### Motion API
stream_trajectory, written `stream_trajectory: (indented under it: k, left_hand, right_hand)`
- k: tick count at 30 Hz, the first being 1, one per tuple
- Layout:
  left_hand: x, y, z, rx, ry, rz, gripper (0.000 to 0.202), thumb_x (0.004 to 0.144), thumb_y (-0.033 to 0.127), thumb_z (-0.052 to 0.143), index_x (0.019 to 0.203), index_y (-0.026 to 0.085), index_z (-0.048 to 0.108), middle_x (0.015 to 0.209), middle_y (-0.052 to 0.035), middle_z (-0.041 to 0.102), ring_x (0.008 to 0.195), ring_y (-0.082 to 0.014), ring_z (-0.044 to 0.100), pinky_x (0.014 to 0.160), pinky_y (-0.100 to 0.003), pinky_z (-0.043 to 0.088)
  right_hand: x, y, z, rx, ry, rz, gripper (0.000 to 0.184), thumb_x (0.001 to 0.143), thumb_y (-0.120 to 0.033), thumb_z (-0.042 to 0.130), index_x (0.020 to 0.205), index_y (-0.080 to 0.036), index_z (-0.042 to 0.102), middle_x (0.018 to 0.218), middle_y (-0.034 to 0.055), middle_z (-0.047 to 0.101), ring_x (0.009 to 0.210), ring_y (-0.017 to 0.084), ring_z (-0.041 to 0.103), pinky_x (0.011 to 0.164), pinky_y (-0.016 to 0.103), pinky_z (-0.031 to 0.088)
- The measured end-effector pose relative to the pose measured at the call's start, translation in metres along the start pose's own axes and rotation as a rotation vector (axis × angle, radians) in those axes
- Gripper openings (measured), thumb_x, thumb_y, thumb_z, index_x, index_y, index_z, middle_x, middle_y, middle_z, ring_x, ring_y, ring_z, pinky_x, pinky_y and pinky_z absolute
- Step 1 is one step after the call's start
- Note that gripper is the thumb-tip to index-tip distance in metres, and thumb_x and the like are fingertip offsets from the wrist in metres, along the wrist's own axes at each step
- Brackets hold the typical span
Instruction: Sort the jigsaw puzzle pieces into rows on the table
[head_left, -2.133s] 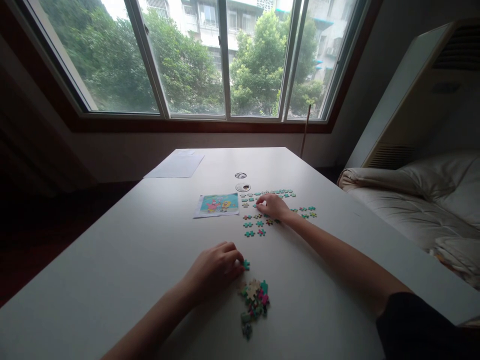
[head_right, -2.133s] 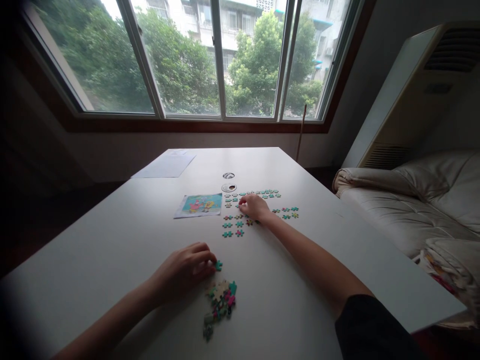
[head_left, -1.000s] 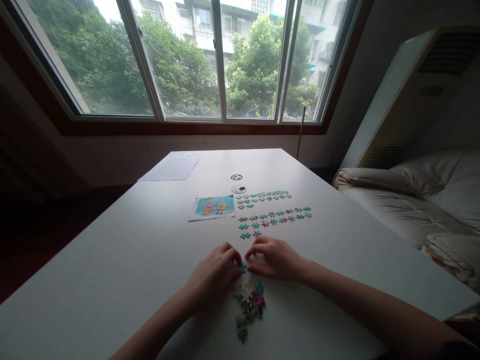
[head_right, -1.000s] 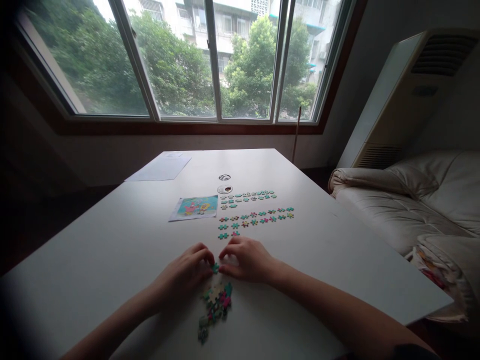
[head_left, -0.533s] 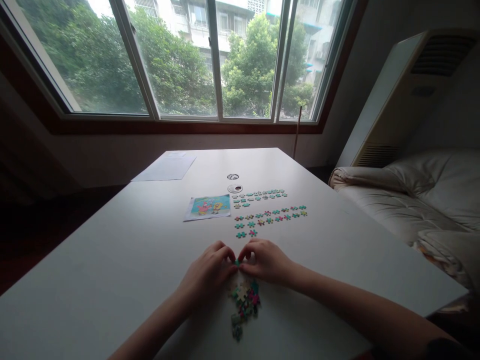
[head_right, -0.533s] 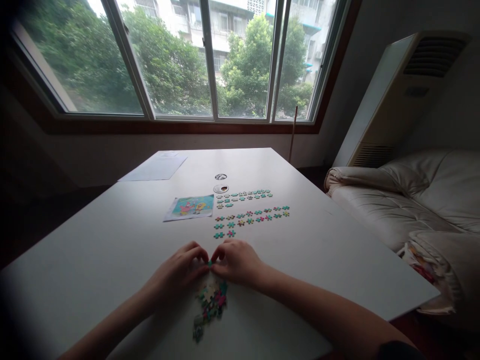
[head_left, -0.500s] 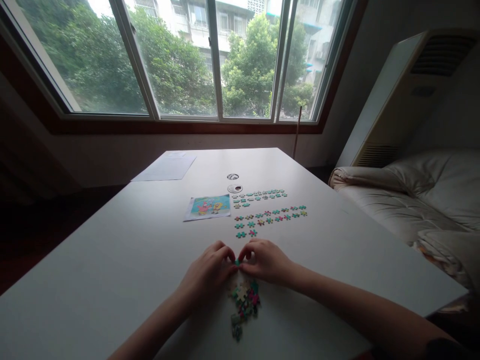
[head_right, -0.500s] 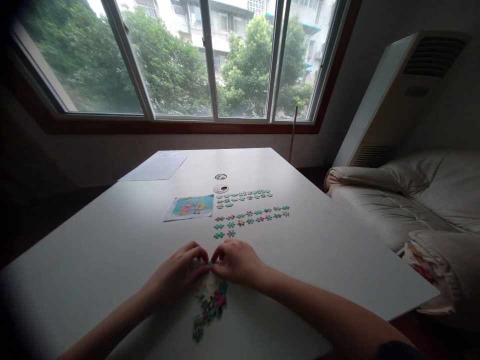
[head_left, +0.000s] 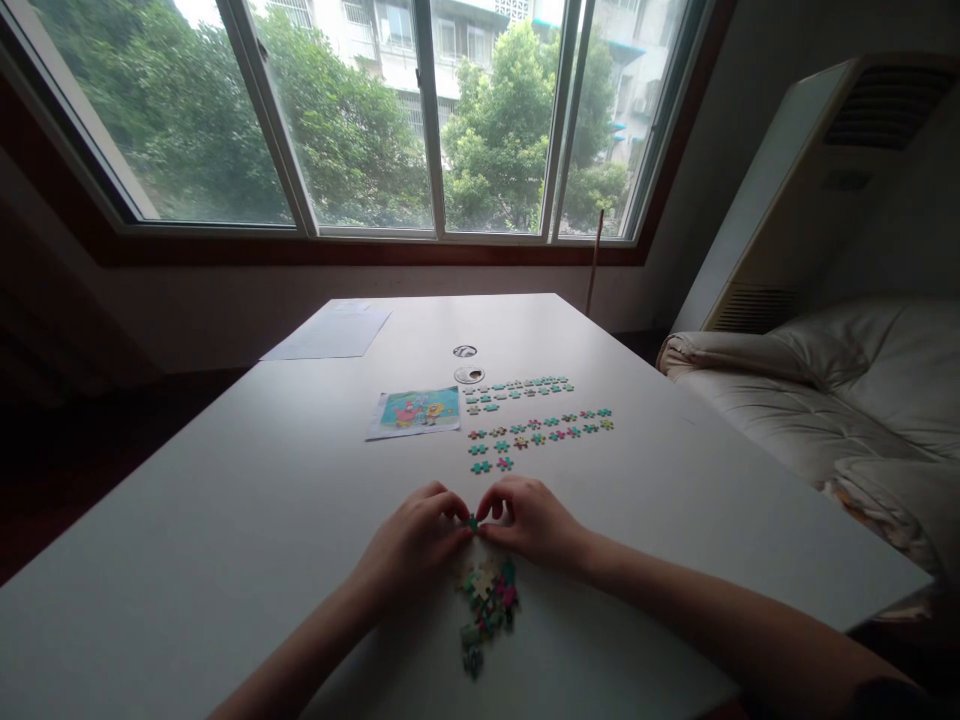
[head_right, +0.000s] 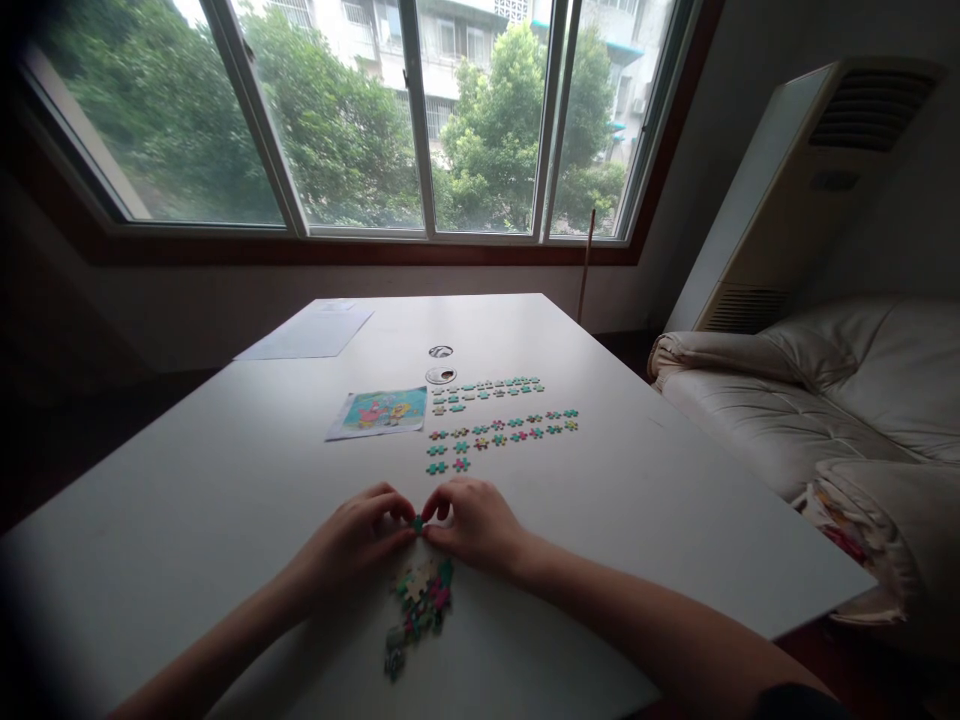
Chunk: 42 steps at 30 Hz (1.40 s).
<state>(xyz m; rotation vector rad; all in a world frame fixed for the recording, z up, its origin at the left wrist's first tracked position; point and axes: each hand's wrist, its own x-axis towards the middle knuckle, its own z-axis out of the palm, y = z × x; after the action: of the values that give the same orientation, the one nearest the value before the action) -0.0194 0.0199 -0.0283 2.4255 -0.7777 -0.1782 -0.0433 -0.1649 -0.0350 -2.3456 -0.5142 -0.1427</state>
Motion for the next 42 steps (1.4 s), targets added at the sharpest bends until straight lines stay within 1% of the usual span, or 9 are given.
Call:
stream_trajectory:
  k: [7, 12, 17, 21, 29, 32, 35, 38, 42]
  left_hand:
    - [0.002, 0.003, -0.005, -0.122, 0.044, -0.029, 0.013, 0.074, 0.027, 0.051, 0.072, 0.017, 0.060, 0.069, 0.0005, 0.057, 0.060, -0.0125, 0.049, 0.058, -0.023, 0.038]
    - [0.003, 0.005, -0.010, -0.386, 0.048, -0.100, 0.022, 0.074, 0.035, 0.052, 0.070, 0.015, 0.059, 0.066, -0.0004, 0.058, 0.061, -0.0127, 0.049, 0.056, -0.022, 0.038]
    - [0.002, 0.011, -0.011, -0.688, -0.023, -0.269, 0.025, 0.068, 0.038, 0.056, 0.069, 0.013, 0.055, 0.055, 0.0044, 0.046, 0.048, -0.0078, 0.038, 0.044, -0.019, 0.030]
    - [0.001, 0.016, -0.013, -0.803, -0.084, -0.319, 0.025, 0.064, 0.037, 0.059, 0.066, 0.013, 0.053, 0.052, 0.0066, 0.040, 0.046, -0.0063, 0.034, 0.042, -0.018, 0.025]
    - [0.002, 0.012, -0.012, -0.771, -0.130, -0.299, 0.029, 0.065, 0.042, 0.059, 0.070, 0.013, 0.052, 0.057, 0.0058, 0.042, 0.047, -0.0061, 0.034, 0.042, -0.018, 0.026]
    - [0.002, 0.008, -0.013, -0.739, -0.126, -0.201, 0.028, 0.068, 0.040, 0.058, 0.079, 0.014, 0.053, 0.063, 0.0043, 0.047, 0.051, -0.0070, 0.038, 0.046, -0.018, 0.030]
    - [-0.002, 0.005, -0.019, -0.549, -0.116, -0.043, 0.024, 0.073, 0.033, 0.054, 0.091, 0.017, 0.053, 0.075, 0.0009, 0.053, 0.064, -0.0103, 0.045, 0.055, -0.020, 0.037]
    - [-0.009, 0.003, -0.030, -0.318, -0.201, 0.060, 0.017, 0.075, 0.026, 0.053, 0.090, 0.019, 0.055, 0.088, -0.0011, 0.056, 0.070, -0.0117, 0.046, 0.059, -0.021, 0.039]
    - [-0.014, 0.001, -0.038, -0.156, -0.295, 0.149, 0.018, 0.075, 0.020, 0.052, 0.092, 0.023, 0.056, 0.090, -0.0002, 0.055, 0.074, -0.0128, 0.048, 0.067, -0.022, 0.041]
  right_hand:
    - [-0.002, 0.003, -0.005, -0.080, 0.045, -0.115, 0.018, 0.069, -0.021, 0.065, 0.085, -0.020, 0.057, 0.077, -0.0009, 0.056, 0.067, 0.011, 0.051, 0.062, 0.021, 0.039]
    - [-0.002, 0.002, -0.011, -0.193, 0.086, -0.236, 0.023, 0.077, -0.031, 0.060, 0.098, -0.023, 0.056, 0.093, 0.0028, 0.060, 0.068, 0.012, 0.054, 0.070, 0.026, 0.040]
    - [-0.003, 0.002, -0.009, -0.197, 0.119, -0.301, 0.022, 0.080, -0.037, 0.056, 0.097, -0.023, 0.057, 0.093, 0.0023, 0.061, 0.072, 0.012, 0.056, 0.071, 0.026, 0.040]
    - [-0.003, 0.003, -0.008, -0.193, 0.134, -0.338, 0.023, 0.082, -0.040, 0.053, 0.097, -0.024, 0.059, 0.091, 0.0025, 0.062, 0.079, 0.013, 0.057, 0.072, 0.026, 0.040]
    - [-0.004, 0.002, -0.008, -0.188, 0.136, -0.378, 0.020, 0.083, -0.037, 0.051, 0.097, -0.025, 0.060, 0.089, 0.0008, 0.062, 0.077, 0.011, 0.057, 0.070, 0.024, 0.041]
    - [-0.003, 0.003, -0.012, -0.167, 0.160, -0.362, 0.019, 0.082, -0.036, 0.053, 0.096, -0.025, 0.061, 0.089, 0.0006, 0.062, 0.074, 0.010, 0.057, 0.068, 0.023, 0.042]
    - [-0.001, 0.007, -0.023, -0.135, 0.206, -0.324, 0.019, 0.081, -0.035, 0.055, 0.094, -0.023, 0.062, 0.088, 0.0011, 0.062, 0.061, 0.008, 0.054, 0.062, 0.021, 0.043]
    - [0.001, 0.014, -0.036, -0.116, 0.281, -0.269, 0.019, 0.081, -0.035, 0.055, 0.093, -0.022, 0.062, 0.084, 0.0021, 0.062, 0.053, 0.007, 0.049, 0.058, 0.021, 0.043]
    - [0.004, 0.021, -0.049, -0.087, 0.364, -0.218, 0.019, 0.080, -0.035, 0.055, 0.092, -0.021, 0.062, 0.081, 0.0018, 0.061, 0.051, 0.007, 0.049, 0.056, 0.021, 0.044]
